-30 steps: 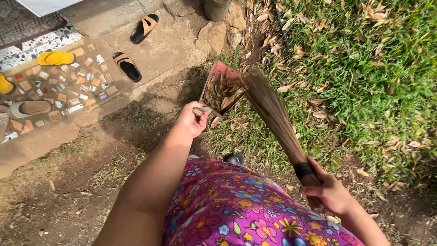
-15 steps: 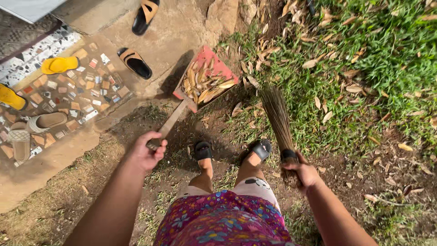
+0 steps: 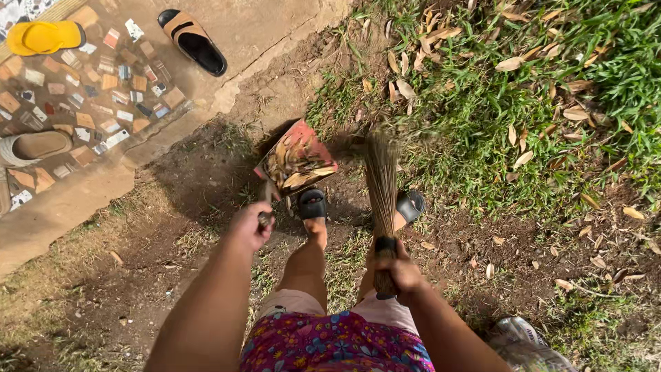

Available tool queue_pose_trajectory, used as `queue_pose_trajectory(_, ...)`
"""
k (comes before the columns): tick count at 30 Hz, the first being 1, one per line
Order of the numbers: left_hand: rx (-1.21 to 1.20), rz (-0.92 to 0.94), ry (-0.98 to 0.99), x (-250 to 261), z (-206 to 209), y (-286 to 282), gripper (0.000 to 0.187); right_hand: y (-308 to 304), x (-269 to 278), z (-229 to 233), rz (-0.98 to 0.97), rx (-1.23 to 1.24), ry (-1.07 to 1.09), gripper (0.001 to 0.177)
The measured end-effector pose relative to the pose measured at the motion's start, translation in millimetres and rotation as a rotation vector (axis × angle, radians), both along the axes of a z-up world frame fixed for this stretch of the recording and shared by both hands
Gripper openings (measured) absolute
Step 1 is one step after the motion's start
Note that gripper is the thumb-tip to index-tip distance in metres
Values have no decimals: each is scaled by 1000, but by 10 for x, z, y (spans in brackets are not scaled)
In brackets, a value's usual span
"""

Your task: The person sweeps dry leaves from a dirt path and from near bushes using a broom and a dustpan, eventually pouring the collected leaves into a plastic bag.

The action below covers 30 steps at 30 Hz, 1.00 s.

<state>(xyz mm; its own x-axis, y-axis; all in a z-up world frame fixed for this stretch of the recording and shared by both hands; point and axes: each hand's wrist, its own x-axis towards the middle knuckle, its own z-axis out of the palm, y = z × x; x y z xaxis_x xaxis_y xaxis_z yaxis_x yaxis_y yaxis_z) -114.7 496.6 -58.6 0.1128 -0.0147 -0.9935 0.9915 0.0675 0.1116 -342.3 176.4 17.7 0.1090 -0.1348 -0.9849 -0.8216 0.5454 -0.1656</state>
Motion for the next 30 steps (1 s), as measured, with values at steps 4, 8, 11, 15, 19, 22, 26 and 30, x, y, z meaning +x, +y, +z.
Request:
queue_pose_trajectory(4, -62, -11, 17, -42, -45, -245, 15, -315, -210, 812, 44, 142, -97, 108)
queue_pose_trajectory(8, -51, 33, 23, -69, 78, -260, 15, -1136, -96, 1324, 190, -9, -19, 111)
queue_pose_trajectory(11, -38, 11, -4, -190, 181, -422, 15, -2086, 320, 1265, 245, -202, -23, 110)
queue_pose_trajectory(15, -54, 83, 25, -165, 224, -781, 17, -3287, 1246, 678, 180, -462, -128, 99)
queue_pose_trajectory(19, -50, 128, -15, -149, 277, -1082, 15, -3898, 2056, -138, 102, -550, -432, 74)
queue_pose_trajectory(22, -52, 106, -29, -173, 214, -1381, 16, -3680, 2225, -646, 256, -484, -86, 55)
queue_pose_trajectory(26, 63, 92, 15, -105, 197, -1986, 25, -2833, 1842, -414, 985, -305, 183, 104)
queue_pose_trajectory(30, 3, 238, -2, 129, 409, -2356, 32, -2609, 1227, 632, 784, -105, 156, 114)
